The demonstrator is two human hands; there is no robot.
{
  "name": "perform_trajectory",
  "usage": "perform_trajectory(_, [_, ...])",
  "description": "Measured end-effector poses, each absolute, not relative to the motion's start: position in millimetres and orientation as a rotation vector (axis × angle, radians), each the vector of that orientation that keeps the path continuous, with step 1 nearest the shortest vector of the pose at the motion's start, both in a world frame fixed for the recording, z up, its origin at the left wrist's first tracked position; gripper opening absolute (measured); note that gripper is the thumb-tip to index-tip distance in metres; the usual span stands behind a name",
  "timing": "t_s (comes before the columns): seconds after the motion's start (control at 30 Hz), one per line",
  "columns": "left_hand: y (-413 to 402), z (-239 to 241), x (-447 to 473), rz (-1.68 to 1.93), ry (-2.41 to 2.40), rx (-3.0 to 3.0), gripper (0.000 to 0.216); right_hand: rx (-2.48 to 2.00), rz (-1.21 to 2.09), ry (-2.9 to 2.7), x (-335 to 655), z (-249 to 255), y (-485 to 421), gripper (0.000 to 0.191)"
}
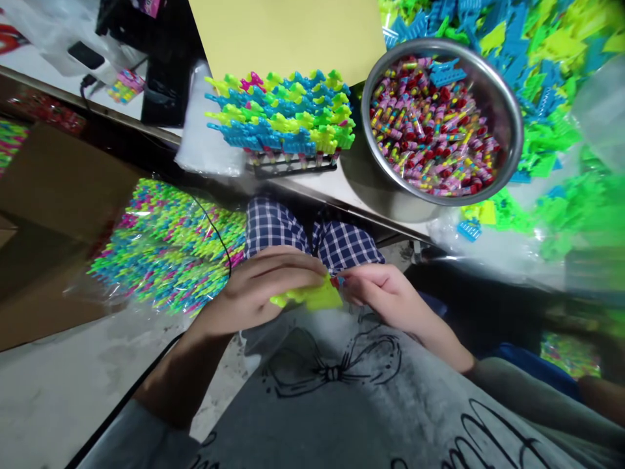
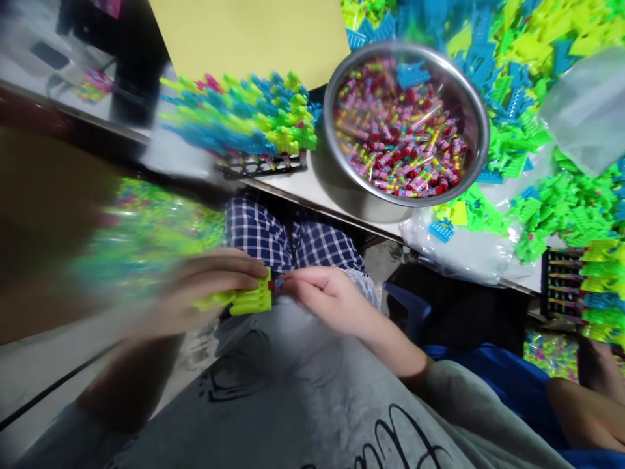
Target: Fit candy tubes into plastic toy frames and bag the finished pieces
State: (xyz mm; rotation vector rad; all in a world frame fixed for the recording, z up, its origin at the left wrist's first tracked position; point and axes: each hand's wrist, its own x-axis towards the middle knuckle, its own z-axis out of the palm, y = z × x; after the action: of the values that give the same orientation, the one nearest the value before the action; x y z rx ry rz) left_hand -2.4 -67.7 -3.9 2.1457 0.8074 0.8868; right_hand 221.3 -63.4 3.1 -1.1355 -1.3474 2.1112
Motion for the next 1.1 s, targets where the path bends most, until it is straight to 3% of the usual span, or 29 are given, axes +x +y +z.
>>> perform_trajectory(0.23, [-67,-24,7,0.825,1.108,1.828,0.016,-1.121,2.266,-1.298,224,-12,-53,0.045])
perform_trajectory(0.47, [-62,-38,15,0.999,1.245,1.212,0.017,-1.012,2.302,-1.426,209,-24,-42,0.035])
perform_trajectory(0.57, [-64,-49,16,0.987,1.316,0.993,0.020,-1.159,2.104,-1.571,203,-34,-41,0.034])
perform_trajectory(0.73, [-64,-65,21,1.050,1.410,0.859,0.030,-1.386,1.481,-1.928,199,-54,-34,0.021])
perform_trajectory(0.87, [-50,-81,10,1.190,1.348,0.973,0.037,-1.373,1.408,-1.986,198,-68,-27,0.019])
perform_trajectory(0.97, [-26,-106,-10,1.471,1.605,1.070,0.041,-1.358,1.301,-1.850,196,-79,-20,0.019])
perform_trajectory(1.1, [12,-140,-28,1.528,1.749,0.828,0.043,-1.356,1.111,-1.712,184,-87,-4,0.018])
